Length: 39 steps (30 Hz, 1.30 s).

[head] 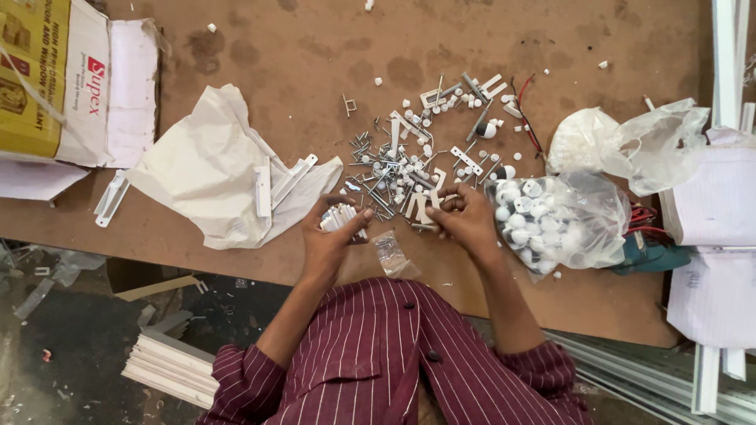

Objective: The person sits at a workbench and repeatedly picks up small white plastic pieces, metal screws, and white plastic caps. They insert the caps into the plastic pieces and place the assembled units on the table. The person continues this repetitive assembly process throughout the clip.

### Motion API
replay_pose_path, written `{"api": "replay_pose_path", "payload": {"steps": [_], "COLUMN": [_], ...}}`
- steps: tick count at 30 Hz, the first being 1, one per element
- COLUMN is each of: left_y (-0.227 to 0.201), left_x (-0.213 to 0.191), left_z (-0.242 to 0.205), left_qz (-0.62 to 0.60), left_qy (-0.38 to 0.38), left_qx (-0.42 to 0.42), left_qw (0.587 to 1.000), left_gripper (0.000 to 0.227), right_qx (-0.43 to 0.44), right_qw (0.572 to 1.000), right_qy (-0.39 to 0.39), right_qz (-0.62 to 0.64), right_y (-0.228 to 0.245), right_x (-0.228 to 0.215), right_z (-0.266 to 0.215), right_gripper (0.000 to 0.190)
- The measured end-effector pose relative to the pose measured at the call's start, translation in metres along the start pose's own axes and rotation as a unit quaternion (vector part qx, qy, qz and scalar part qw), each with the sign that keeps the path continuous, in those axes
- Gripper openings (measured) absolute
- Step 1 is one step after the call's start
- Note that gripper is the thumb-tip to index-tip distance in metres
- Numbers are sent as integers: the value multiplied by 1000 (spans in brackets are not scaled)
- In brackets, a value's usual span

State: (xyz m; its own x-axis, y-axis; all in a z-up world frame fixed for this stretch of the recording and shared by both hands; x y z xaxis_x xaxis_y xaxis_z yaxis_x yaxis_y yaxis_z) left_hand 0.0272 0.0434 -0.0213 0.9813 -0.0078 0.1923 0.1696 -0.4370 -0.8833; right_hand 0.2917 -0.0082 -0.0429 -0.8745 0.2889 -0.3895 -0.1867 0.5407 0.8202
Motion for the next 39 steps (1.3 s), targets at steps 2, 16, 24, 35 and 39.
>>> {"api": "replay_pose_path", "payload": {"steps": [2,16,24,35,39], "left_y": [1,29,25,16,8], "left_x": [3,-6,-6,-9,-16], "left_z": [0,9,7,5,6], "left_qz": [-10,-181,-129,-156,-185], "left_qy": [8,46,47,27,36], "left_qx": [-9,-105,-119,-148,-119], "left_qw": [1000,977,983,976,975], "left_gripper": [29,30,30,28,26], "right_qx": [-104,-289,-332,-278,-295], "right_qw": [994,950,936,959,911], "right_qy": [-44,114,114,-36,-114], "right_qz": [-1,18,4,-47,-265], "right_y": [28,84,82,28,32], "right_x": [10,75,80,42,23], "right_z": [-18,-72,-68,42,121], "right_gripper": [19,21,22,22,37]}}
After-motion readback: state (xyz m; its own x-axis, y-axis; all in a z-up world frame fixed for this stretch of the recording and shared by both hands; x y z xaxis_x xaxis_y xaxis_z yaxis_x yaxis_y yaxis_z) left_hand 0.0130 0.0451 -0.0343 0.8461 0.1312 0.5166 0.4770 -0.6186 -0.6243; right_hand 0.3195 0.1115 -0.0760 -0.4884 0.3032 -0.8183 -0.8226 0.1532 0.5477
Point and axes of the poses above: each hand's wrist, its own z-axis towards the middle knuckle, its own x-axis out of the palm, y = z × x, the point moved 7 cm from there along z, towards the middle knuckle, and after that the axes turned 6 degrees about -y, right-handed, at the moved point
